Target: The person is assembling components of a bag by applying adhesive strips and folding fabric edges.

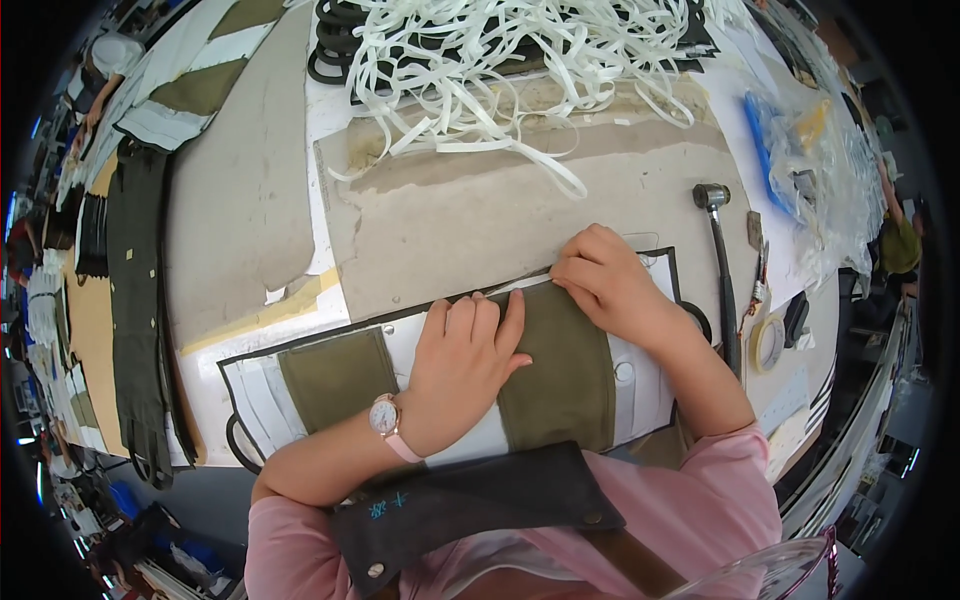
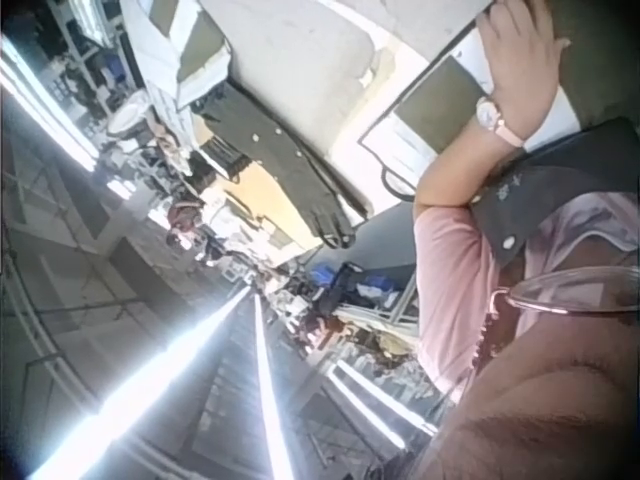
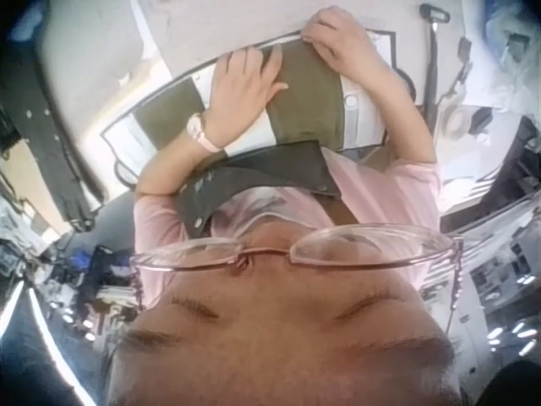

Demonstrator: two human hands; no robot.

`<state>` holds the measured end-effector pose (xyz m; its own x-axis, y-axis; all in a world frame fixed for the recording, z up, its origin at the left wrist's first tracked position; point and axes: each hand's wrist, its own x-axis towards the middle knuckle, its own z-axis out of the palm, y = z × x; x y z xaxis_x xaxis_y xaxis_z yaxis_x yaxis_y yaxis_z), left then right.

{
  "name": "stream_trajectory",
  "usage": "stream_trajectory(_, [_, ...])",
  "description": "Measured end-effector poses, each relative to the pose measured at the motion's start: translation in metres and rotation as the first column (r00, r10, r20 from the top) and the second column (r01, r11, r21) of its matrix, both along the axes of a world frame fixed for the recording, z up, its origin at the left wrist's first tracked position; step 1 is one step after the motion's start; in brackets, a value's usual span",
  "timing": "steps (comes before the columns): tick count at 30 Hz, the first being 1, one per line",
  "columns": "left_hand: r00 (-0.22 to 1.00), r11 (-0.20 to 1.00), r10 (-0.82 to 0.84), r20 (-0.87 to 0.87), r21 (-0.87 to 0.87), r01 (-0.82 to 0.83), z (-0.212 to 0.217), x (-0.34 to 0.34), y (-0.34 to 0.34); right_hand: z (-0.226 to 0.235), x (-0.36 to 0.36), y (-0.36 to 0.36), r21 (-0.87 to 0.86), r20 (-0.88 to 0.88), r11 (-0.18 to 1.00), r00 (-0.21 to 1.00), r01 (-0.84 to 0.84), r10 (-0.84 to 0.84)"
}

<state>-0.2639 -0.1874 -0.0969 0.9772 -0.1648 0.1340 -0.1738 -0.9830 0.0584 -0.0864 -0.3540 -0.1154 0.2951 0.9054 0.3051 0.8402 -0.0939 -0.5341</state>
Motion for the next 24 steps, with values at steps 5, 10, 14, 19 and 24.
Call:
stream_trajectory(5, [1.0,1.0,0.001,-0.025,-0.023,-0.001,0.001,0.003,0.001,0.006,-0.001,0.003,-0.032,-0.083,0.998,0.995,0.059,-0.062])
stream_trajectory(10, [0.999,0.998,-0.003,-0.047,-0.058,0.001,0.003,0.004,0.006,0.009,-0.009,0.016,-0.11,-0.073,0.993,0.997,0.032,-0.041])
stream_trajectory(14, [0.998,0.992,-0.016,-0.059,-0.125,0.009,0.007,0.005,0.011,0.008,-0.005,0.02,-0.19,-0.147,0.982,0.989,-0.004,-0.024])
stream_trajectory(19, [0.997,0.982,-0.04,-0.06,-0.186,0.028,0.009,0.003,0.016,0.0,0.002,0.013,-0.061,-0.172,0.995,0.983,-0.083,0.071])
stream_trajectory(24, [0.999,0.993,-0.002,-0.052,-0.119,-0.004,0.006,0.0,0.013,0.005,-0.007,0.01,-0.075,0.066,0.989,0.989,-0.131,0.136])
